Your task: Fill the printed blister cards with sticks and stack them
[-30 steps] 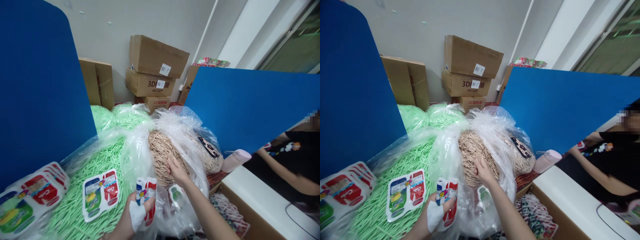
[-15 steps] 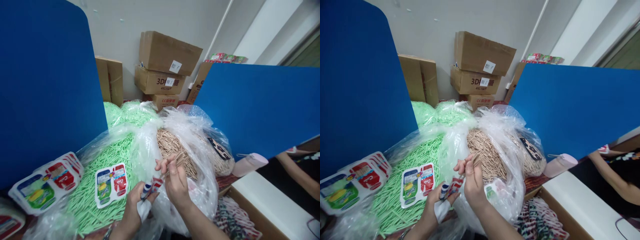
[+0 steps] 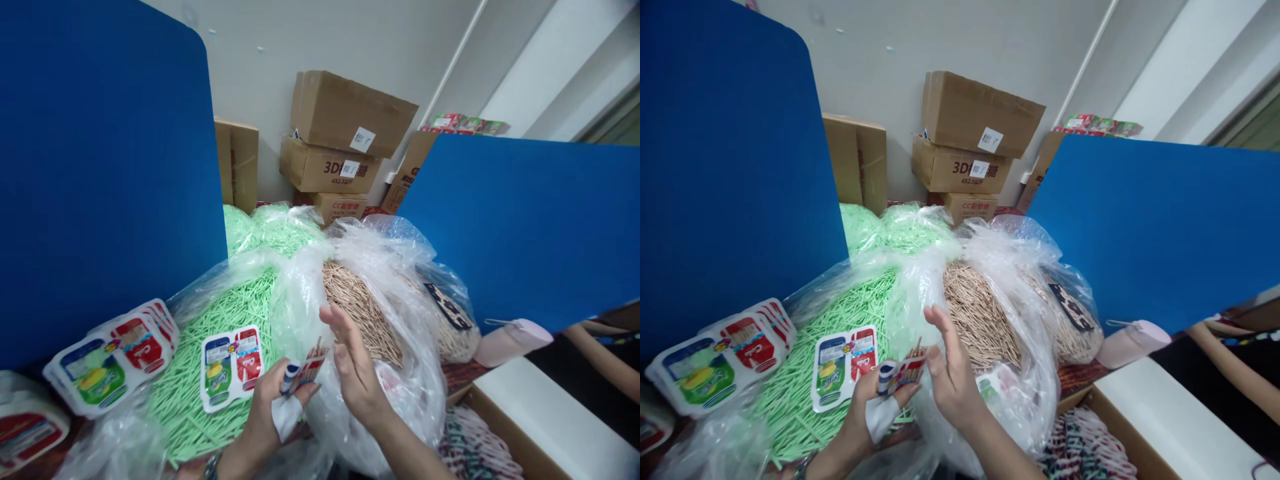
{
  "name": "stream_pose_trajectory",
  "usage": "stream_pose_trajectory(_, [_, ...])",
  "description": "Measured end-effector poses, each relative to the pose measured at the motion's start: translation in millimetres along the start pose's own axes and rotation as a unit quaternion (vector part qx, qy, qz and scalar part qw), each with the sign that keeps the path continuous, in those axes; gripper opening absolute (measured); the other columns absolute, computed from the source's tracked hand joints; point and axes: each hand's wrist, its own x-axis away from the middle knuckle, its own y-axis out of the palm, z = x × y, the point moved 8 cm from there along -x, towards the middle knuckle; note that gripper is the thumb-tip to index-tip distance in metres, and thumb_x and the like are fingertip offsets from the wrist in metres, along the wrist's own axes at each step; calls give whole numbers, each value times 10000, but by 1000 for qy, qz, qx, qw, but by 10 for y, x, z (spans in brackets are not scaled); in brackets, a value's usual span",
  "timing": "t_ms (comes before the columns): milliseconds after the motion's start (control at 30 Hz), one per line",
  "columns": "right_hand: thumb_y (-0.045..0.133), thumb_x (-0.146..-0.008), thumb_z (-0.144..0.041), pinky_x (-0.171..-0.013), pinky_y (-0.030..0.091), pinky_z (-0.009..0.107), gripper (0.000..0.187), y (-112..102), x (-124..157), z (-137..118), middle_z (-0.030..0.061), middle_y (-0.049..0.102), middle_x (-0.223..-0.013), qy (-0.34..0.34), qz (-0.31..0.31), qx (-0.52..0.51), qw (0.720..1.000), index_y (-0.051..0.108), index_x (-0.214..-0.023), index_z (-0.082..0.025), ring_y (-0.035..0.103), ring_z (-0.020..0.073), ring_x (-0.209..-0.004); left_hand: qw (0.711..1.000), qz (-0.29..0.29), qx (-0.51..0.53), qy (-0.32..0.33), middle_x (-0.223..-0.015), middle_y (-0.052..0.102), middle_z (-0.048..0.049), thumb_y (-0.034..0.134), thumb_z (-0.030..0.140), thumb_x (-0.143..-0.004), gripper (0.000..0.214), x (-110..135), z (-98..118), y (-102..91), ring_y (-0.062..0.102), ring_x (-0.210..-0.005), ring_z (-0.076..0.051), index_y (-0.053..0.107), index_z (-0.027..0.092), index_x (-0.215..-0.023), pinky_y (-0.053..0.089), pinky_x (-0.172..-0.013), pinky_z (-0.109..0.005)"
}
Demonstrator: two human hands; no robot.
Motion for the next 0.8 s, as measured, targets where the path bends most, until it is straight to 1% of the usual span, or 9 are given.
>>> stream_pose_trajectory(133, [450,-940,-292,-1114,269,473,415,175,25,-177,66,559,-1327,-107,-120,133,978,468,-1355,-286,470,249,-1264,990,-12,-118,71,-675,634,-19,750,241,-714,118,22,48,-50,537,-635,-184,658,168,-719,423,-610,-261])
stream_pose_trajectory(233, [382,-964,-253,-1028,388,416,423,73,-31,-204,90,582,-1288,-96,-51,151,982,415,-1386,-255,531,218,-1193,993,-30,-108,44,-738,668,-34,707,294,-763,184,43,-11,-83,558,-649,-182,658,148,-862,441,-600,-262])
stream_pose_trajectory(300, [417,-957,-315,-923,456,372,395,99,-88,-256,118,614,-1214,-105,-33,167,980,459,-1334,-205,570,222,-1113,992,-33,-118,42,-742,661,-28,682,306,-779,206,56,-7,-101,552,-642,-173,646,146,-905,437,-582,-258])
stream_pose_trajectory(400, [527,-894,-453,-740,466,312,320,369,-169,-352,82,679,-878,-153,-95,229,957,623,-1009,-170,619,204,-827,980,-7,-181,84,-691,603,9,696,252,-735,139,74,95,-164,516,-623,-154,613,162,-801,414,-567,-245])
stream_pose_trajectory(467, [521,-891,-494,-642,423,276,353,541,-216,-369,38,630,-682,-166,-128,269,940,617,-774,-175,579,169,-666,974,13,-199,106,-682,574,23,706,217,-693,142,86,173,-248,506,-633,-148,581,173,-744,412,-578,-242])
stream_pose_trajectory(533, [480,-914,-498,-608,394,253,394,657,-258,-370,21,606,-638,-167,-148,270,937,597,-716,-178,558,146,-623,980,29,-168,106,-655,554,35,694,218,-687,140,86,229,-383,502,-620,-138,563,180,-720,415,-583,-237])
stream_pose_trajectory(667, [485,-907,-520,-611,398,228,385,749,-357,-354,10,650,-734,-137,-154,212,955,597,-1054,-182,574,125,-644,998,31,-26,52,-664,604,24,710,300,-694,200,66,249,-713,537,-604,-132,556,180,-735,445,-593,-240])
stream_pose_trajectory(700, [492,-897,-538,-604,396,227,404,783,-376,-351,9,650,-733,-136,-160,210,955,592,-1063,-184,572,123,-638,998,40,-11,43,-651,604,25,721,312,-692,217,68,261,-802,532,-588,-126,552,179,-724,441,-578,-234])
stream_pose_trajectory(800, [450,-912,-551,-590,374,235,412,928,-390,-384,-1,602,-640,-185,-185,237,936,600,-796,-185,535,120,-596,998,31,-43,37,-634,591,30,735,318,-695,218,85,319,-966,515,-572,-121,577,169,-714,416,-557,-224])
